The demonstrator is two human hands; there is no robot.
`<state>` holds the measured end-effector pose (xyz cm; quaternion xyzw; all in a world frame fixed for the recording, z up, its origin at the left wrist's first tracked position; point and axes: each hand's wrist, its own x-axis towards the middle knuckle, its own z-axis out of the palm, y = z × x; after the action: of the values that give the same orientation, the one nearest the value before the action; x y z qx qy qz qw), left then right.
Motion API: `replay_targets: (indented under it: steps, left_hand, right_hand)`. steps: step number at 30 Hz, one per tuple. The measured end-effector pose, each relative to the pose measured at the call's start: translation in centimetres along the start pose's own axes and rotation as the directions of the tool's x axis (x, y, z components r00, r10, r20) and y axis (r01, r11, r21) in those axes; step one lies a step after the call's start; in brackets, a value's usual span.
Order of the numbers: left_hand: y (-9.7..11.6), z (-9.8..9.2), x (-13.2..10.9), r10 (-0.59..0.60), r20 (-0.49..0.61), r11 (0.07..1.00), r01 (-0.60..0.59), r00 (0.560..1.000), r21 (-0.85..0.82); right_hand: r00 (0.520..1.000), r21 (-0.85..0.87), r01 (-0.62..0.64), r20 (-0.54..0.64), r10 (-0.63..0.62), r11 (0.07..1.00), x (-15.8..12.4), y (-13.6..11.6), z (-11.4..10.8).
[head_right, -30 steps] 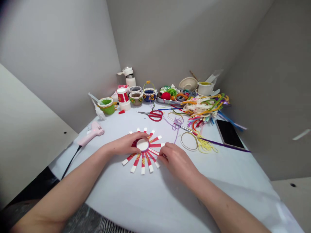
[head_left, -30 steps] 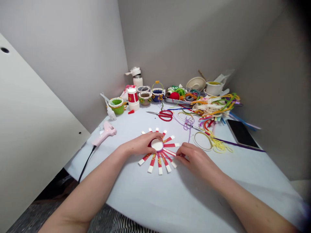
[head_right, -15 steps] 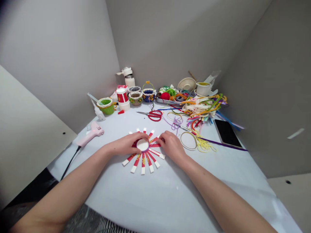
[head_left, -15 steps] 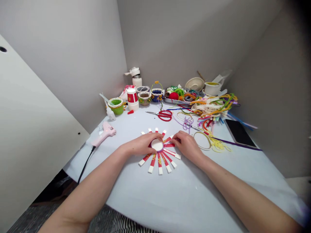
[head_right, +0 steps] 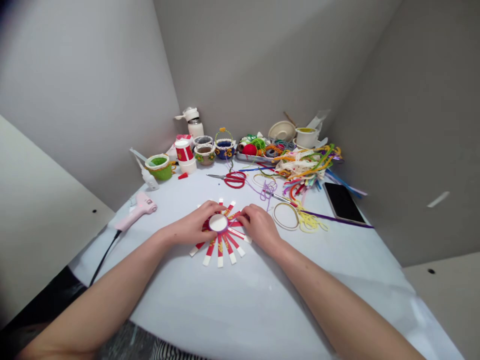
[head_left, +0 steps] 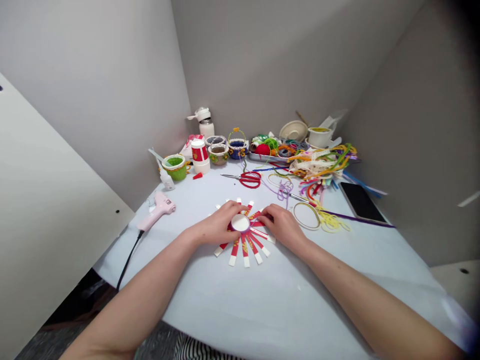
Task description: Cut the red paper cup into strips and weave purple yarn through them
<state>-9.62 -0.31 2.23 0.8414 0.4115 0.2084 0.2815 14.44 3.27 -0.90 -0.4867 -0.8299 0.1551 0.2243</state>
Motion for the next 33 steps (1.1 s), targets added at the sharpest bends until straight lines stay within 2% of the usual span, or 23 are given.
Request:
replay_targets:
  steps: [7,10,13,20,26,30,33]
  left_hand:
    - [0.8,2.0,0.6,-0.147,-0.184,0.977,0.172,0.972,0.127]
    - [1.1,2.6,0.8,-0.216,-0.219,0.953,0.254,0.951,0.163]
    - [1.2,2.6,0.7,-0.239,-0.233,0.951,0.276,0.943,0.14]
    - [0.0,1.4,0.5,-0.153,-0.196,0.985,0.165,0.969,0.048]
    - [-1.4,0.3,0.5,-0.199,-0.107,0.979,0.192,0.974,-0.064]
    - [-1.6,-0.2,0.4,-0.173,-0.046,0.978,0.166,0.984,-0.13]
    - [-1.6,-0.5,0.4,-0.145,-0.018,0.978,0.14,0.989,-0.154]
  right_hand:
    - [1.0,0.0,0.006,-0.012,-0.006,1.0,-0.1,0.0,0.0]
    - [1.0,0.003,0.004,-0.021,-0.004,1.0,0.0,0.2,0.1]
    - [1.0,0.025,0.003,-0.026,-0.002,1.0,-0.1,0.4,-0.1]
    - [0.999,0.091,0.045,0.027,-0.047,0.995,-1.5,0.8,-1.7]
    - [0.988,0.11,0.108,0.098,-0.119,0.988,-2.8,0.1,-3.3]
    - [0.962,0.091,0.211,0.159,-0.223,0.973,-3.5,-0.5,-4.6]
    - [0.919,0.072,0.299,0.247,-0.308,0.951,-4.4,-1.5,-5.5]
